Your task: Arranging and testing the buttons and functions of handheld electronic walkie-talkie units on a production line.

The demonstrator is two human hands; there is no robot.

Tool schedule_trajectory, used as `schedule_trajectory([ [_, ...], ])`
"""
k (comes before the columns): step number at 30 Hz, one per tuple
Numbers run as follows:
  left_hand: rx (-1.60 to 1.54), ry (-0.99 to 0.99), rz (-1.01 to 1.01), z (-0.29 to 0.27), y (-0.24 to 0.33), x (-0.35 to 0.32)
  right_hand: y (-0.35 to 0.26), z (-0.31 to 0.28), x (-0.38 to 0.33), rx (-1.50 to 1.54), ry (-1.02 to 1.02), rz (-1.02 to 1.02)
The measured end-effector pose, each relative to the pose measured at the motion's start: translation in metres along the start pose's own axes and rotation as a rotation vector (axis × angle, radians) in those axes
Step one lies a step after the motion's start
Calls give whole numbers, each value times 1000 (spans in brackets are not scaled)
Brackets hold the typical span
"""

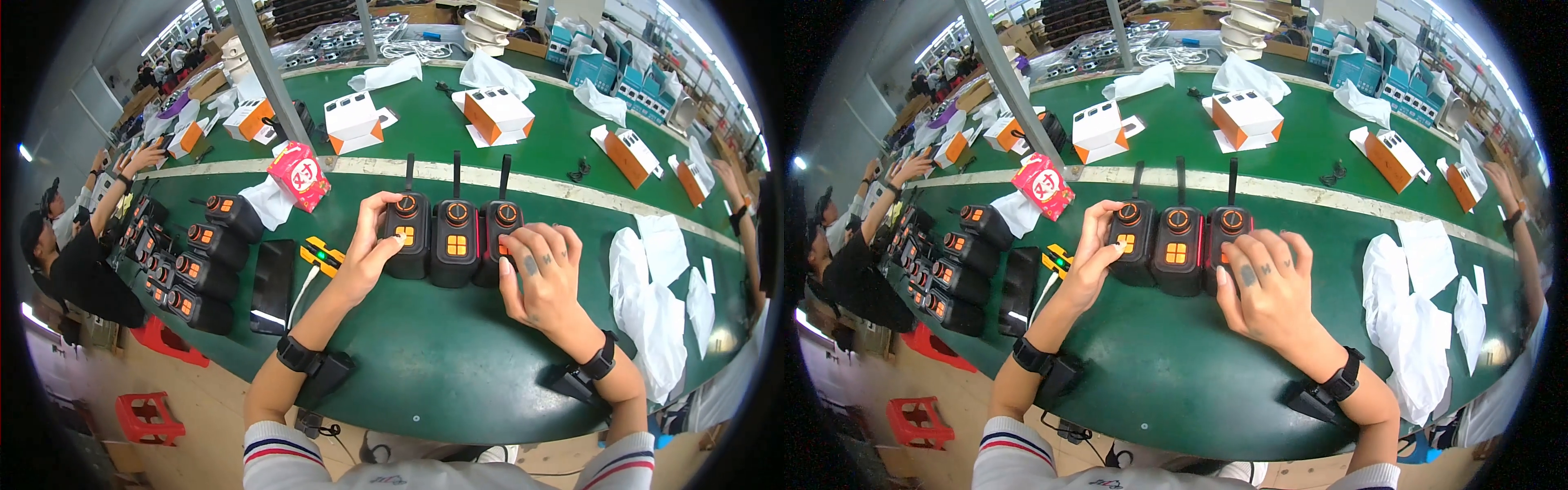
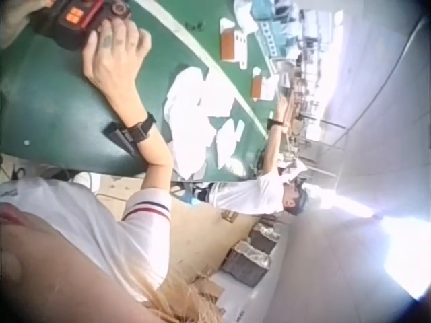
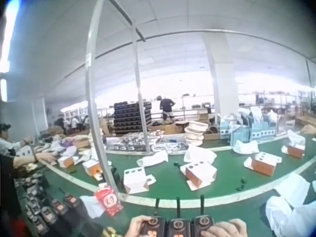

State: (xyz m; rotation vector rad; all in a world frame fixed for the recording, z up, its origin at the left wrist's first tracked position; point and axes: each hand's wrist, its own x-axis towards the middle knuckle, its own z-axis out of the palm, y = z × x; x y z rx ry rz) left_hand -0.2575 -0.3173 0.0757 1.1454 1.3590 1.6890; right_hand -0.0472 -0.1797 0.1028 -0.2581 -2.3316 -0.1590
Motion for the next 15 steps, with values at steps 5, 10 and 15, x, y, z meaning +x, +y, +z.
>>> schedule_trajectory([
  [5,-21,41,15,-2,1,-2,-1,0,1,29,10,-79],
  [10,-18,24,26,-8,6,-3,5,-4,2,204,24,-89],
  [15,-33,41,15,-6,6,-4,5,-2,6,238,72,-74],
])
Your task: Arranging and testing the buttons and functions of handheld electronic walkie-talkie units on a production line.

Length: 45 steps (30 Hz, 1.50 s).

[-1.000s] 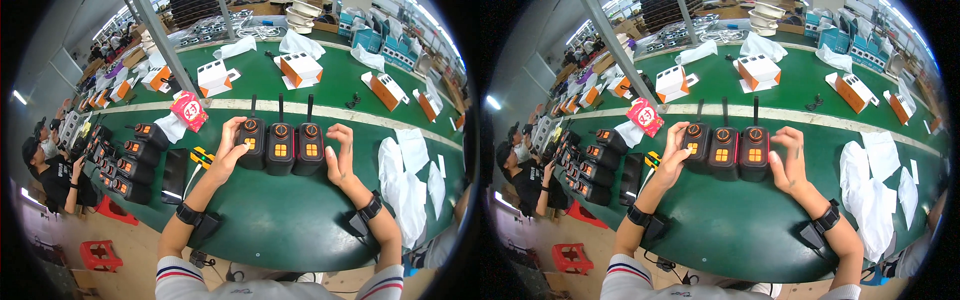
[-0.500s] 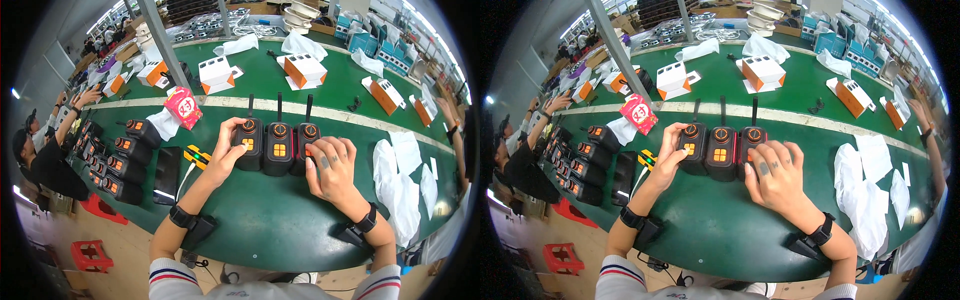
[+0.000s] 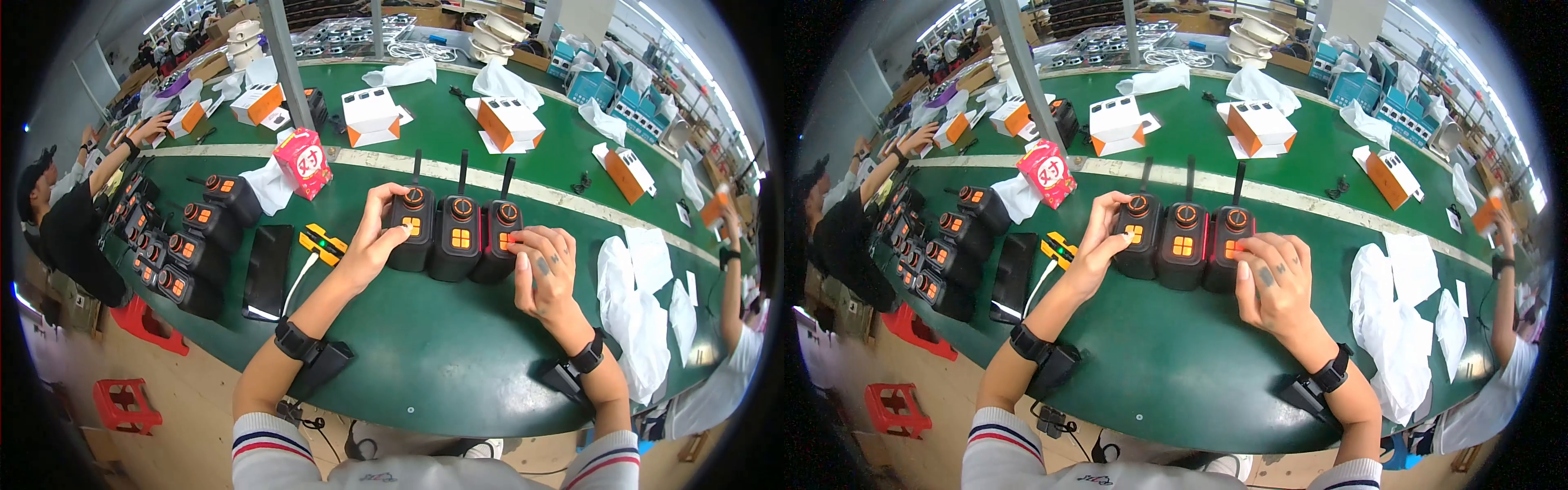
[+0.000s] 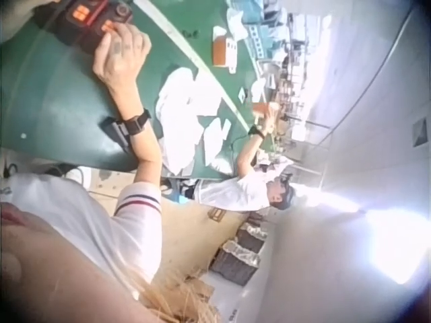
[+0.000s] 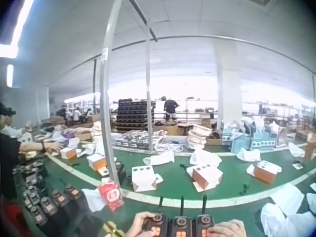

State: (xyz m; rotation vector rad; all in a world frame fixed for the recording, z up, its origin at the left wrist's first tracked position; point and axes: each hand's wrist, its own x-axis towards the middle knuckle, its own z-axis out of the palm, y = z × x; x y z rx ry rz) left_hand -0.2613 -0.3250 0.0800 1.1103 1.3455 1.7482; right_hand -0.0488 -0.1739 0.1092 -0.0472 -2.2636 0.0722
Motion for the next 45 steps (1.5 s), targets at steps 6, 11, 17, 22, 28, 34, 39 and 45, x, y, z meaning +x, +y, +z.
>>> schedule_trajectory([
  [6,-27,15,-8,-2,7,-4,-35,-6,25,-162,-116,9],
  [11,-29,7,8,-8,11,-5,-59,23,44,-204,-165,-30],
  [17,-39,34,20,-11,12,-6,-60,31,49,-172,-170,-48],
  [22,-39,21,12,-15,16,-7,-54,27,54,30,-43,-1],
  [28,-47,39,23,-23,18,-9,-59,31,47,71,-24,36],
  [34,-47,43,21,-31,23,-9,-67,34,51,81,-13,124],
  [39,-37,51,23,-36,27,-10,-70,31,61,168,-38,203],
  [45,-95,134,-125,-38,31,-13,-87,50,91,38,-190,61],
])
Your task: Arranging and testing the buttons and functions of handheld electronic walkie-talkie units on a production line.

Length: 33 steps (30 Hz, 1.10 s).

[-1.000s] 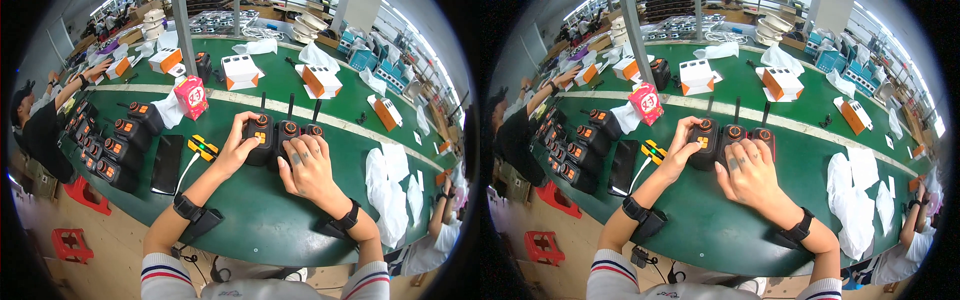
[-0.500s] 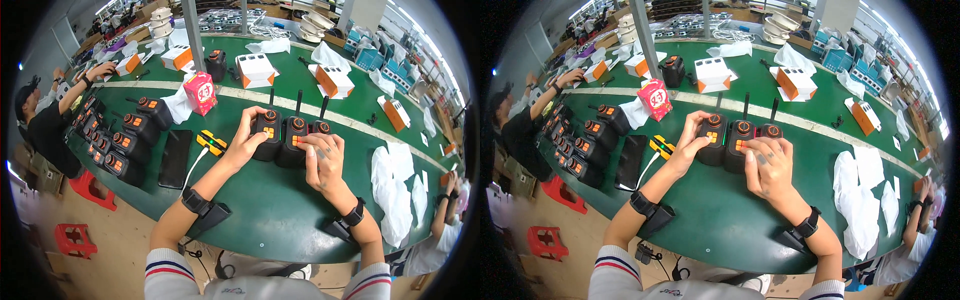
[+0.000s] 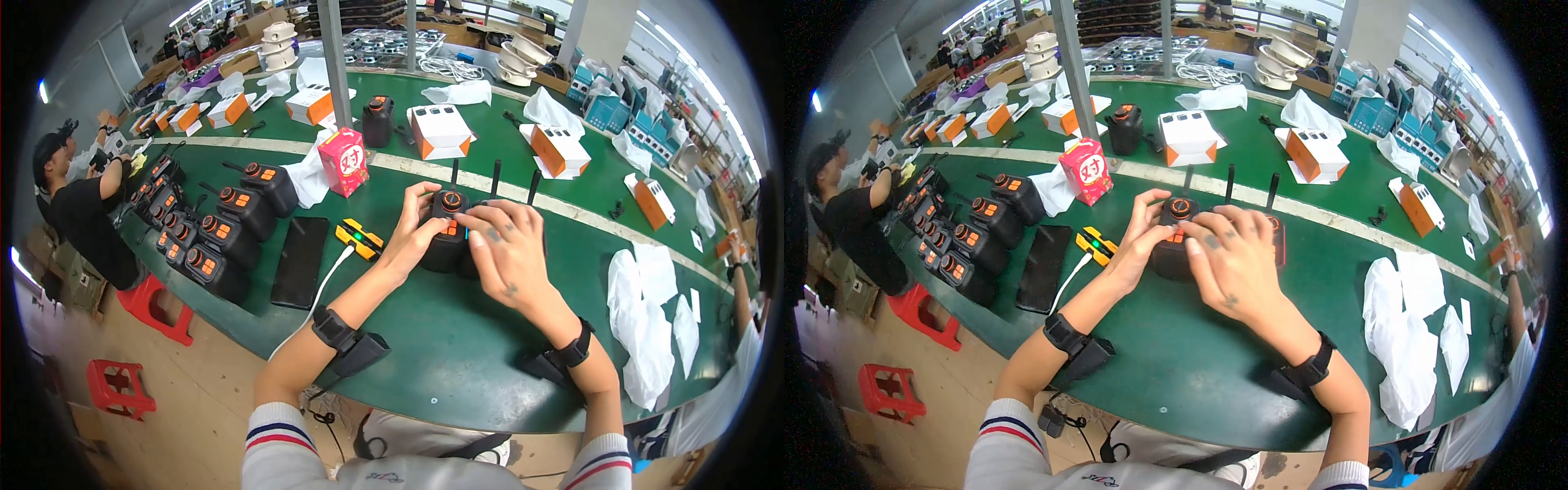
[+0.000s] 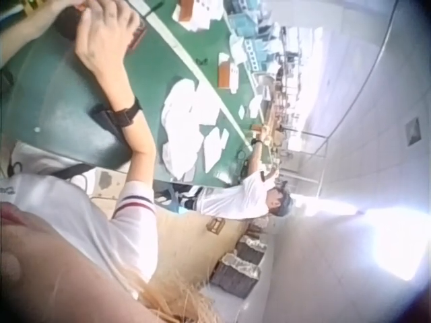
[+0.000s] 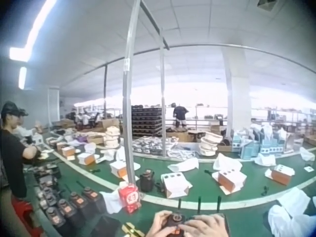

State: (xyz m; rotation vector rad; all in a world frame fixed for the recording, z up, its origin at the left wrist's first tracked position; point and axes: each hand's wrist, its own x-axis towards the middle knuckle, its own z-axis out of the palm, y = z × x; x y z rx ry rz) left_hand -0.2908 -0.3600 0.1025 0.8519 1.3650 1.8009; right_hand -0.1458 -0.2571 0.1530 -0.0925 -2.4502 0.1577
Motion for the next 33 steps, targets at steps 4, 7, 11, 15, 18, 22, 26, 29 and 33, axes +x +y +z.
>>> schedule_trajectory([
  [4,-14,-18,22,-4,3,0,-10,10,11,-13,10,-58],
  [7,-10,-28,30,-7,4,0,-11,11,11,7,-14,-27],
  [11,-34,-48,30,-10,3,-1,-13,12,11,-40,-4,-38],
  [15,-132,-31,3,-13,1,-2,-16,12,11,10,0,-43],
  [18,-111,-36,-9,-15,-1,-3,-19,16,12,34,7,-50],
  [22,-96,-63,4,-22,1,-3,-22,16,15,47,2,5],
  [26,-150,-101,5,-22,-4,-4,-19,9,25,40,-5,15],
  [29,-95,-29,23,-3,-25,2,-15,1,33,31,57,41],
  [33,427,-86,361,38,-62,28,-14,-16,41,38,83,65],
])
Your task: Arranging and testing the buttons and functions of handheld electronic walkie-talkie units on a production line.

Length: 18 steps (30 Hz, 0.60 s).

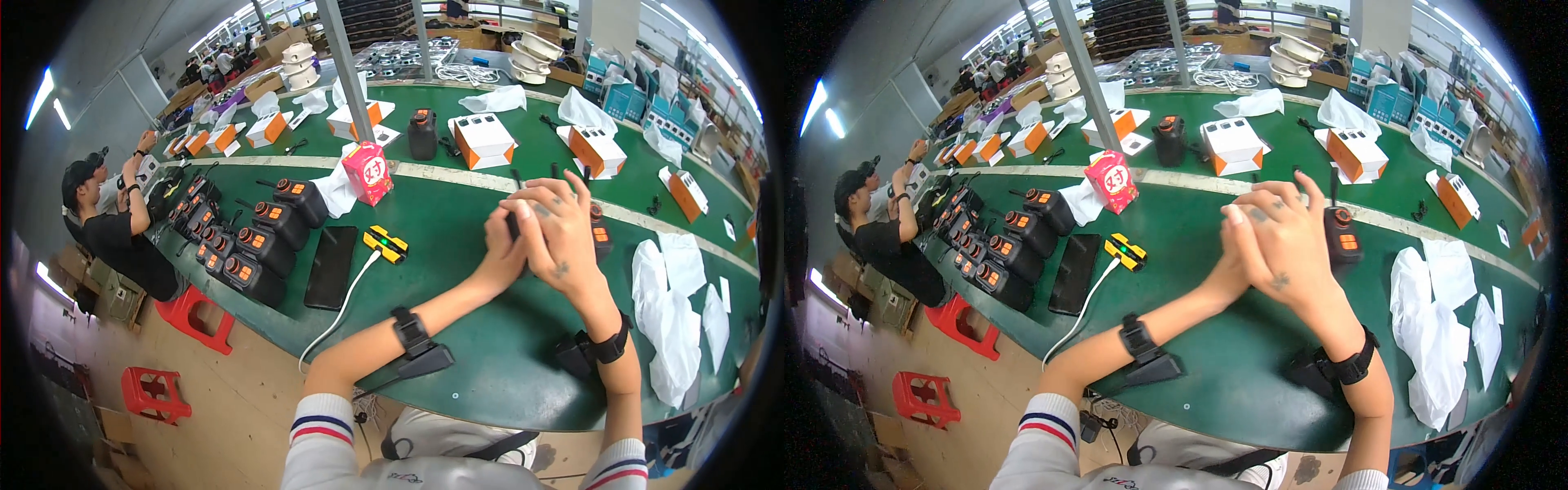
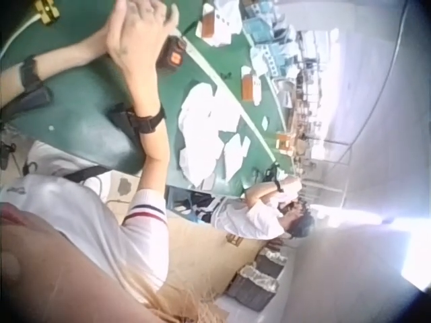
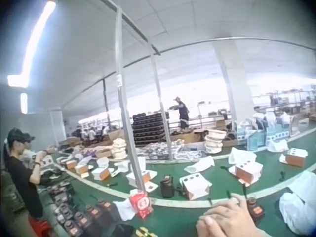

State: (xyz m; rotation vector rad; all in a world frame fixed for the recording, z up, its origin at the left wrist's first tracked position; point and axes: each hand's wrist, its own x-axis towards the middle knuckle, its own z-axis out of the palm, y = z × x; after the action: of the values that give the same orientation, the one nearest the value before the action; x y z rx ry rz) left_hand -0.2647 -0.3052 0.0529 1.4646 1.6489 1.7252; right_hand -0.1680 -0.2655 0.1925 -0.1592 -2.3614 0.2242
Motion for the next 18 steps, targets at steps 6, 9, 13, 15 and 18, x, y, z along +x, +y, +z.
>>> schedule_trajectory([
  [6,144,332,-11,-5,-22,59,0,-33,14,25,96,92],
  [9,54,755,-284,-70,-43,102,1,-49,17,66,164,110],
  [13,253,902,-349,-126,-78,133,-2,-56,19,85,230,84],
  [15,370,809,-384,-137,-90,138,-3,-56,20,39,250,75],
  [18,430,762,-327,-139,-91,141,0,-56,20,65,282,83],
])
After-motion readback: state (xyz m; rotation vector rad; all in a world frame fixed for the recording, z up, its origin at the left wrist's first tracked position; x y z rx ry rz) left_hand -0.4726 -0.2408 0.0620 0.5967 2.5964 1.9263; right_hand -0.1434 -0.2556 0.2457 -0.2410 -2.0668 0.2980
